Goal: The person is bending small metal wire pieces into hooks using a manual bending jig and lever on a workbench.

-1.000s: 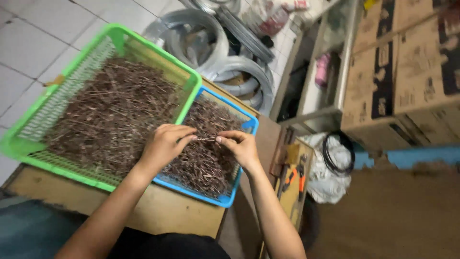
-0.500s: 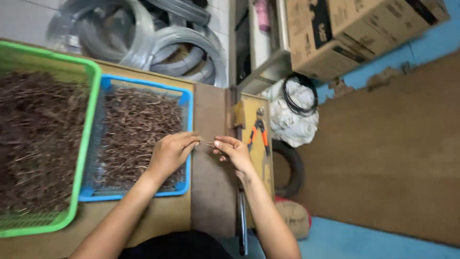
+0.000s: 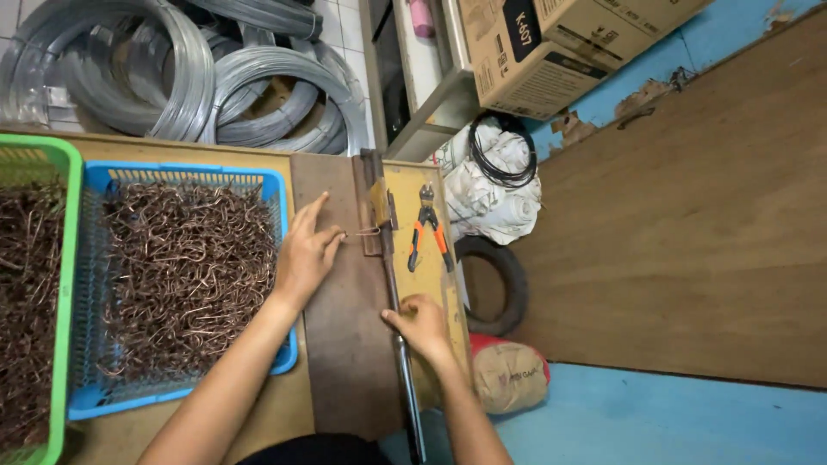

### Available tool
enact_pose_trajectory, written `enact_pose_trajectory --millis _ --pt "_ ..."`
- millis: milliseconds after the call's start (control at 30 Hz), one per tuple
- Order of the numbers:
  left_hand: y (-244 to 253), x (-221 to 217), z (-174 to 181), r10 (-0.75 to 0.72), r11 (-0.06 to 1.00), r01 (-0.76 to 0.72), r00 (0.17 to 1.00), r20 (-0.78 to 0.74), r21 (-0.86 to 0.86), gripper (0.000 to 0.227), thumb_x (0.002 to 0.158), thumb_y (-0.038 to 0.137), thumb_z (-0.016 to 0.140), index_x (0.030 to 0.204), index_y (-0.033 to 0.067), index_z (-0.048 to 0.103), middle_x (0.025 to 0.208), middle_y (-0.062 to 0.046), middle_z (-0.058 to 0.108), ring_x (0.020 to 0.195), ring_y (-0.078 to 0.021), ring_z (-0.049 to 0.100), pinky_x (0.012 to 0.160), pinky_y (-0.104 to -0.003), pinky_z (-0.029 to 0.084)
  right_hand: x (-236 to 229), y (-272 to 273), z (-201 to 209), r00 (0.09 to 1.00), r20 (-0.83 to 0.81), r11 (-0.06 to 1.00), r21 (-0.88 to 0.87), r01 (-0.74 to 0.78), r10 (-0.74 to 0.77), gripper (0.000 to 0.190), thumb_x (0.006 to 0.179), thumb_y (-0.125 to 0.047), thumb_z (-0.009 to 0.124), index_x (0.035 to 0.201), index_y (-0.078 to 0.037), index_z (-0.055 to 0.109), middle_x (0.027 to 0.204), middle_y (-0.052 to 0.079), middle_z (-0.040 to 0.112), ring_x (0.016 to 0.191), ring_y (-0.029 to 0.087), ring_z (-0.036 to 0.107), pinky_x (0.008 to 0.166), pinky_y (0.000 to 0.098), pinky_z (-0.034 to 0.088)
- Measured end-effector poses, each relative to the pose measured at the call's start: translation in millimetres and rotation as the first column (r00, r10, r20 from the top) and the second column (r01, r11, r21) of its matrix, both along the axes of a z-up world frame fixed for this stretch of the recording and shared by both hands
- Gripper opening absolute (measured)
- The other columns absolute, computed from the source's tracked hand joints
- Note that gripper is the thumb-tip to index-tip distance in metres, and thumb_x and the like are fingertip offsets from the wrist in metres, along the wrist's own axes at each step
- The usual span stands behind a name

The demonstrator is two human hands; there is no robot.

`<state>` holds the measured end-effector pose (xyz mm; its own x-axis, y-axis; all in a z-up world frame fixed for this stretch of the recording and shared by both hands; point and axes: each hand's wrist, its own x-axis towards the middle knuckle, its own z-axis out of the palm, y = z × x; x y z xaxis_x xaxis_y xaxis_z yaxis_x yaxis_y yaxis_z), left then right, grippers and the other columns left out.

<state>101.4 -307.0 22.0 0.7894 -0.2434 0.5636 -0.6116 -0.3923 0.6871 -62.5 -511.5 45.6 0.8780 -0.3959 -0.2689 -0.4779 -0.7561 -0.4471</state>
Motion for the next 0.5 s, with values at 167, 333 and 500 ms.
enact_pose_trajectory --millis 167,333,500 --pt "-10.7 14.0 2.8 0.116 0.987 -0.119 0.993 0.037 0.106 0.007 0.085 0.014 0.082 0.09 0.0095 0.081 0.154 -0.018 0.053 0.145 -0.0434 0.041 0.119 -0.057 0.029 -14.3 -16.2 -46.7 0.988 0.124 0.996 0.004 0.09 -0.09 0.035 0.072 -0.041 0.09 0.072 -0.009 0.074 0.113 0.008 0.073 0.109 0.038 0.07 0.092 0.0412 0.056" --pt "-13.5 18.5 -5.3 0.195 0.961 -0.174 0.977 -0.083 0.215 0.006 0.088 0.019 0.081 0.087 0.0128 0.081 0.161 -0.014 0.049 0.155 -0.0403 0.027 0.125 -0.061 0.008 -9.9 -3.7 11.0 0.976 0.218 0.999 0.033 0.002 -0.009 0.032 0.074 -0.028 0.088 0.069 -0.001 0.072 0.128 0.019 0.066 0.128 0.05 0.056 0.109 0.0523 0.045" --pt "-21.0 17.8 -16.6 0.185 0.963 -0.138 0.963 -0.196 0.23 0.008 0.088 0.018 0.078 0.083 0.0138 0.081 0.158 -0.014 0.051 0.155 -0.0406 0.027 0.127 -0.058 0.009 5.2 -5.5 77.1 0.949 0.312 0.996 0.06 -0.063 0.041 0.028 0.071 -0.023 0.088 0.064 -0.002 0.07 0.13 0.018 0.068 0.134 0.048 0.051 0.111 0.0528 0.042"
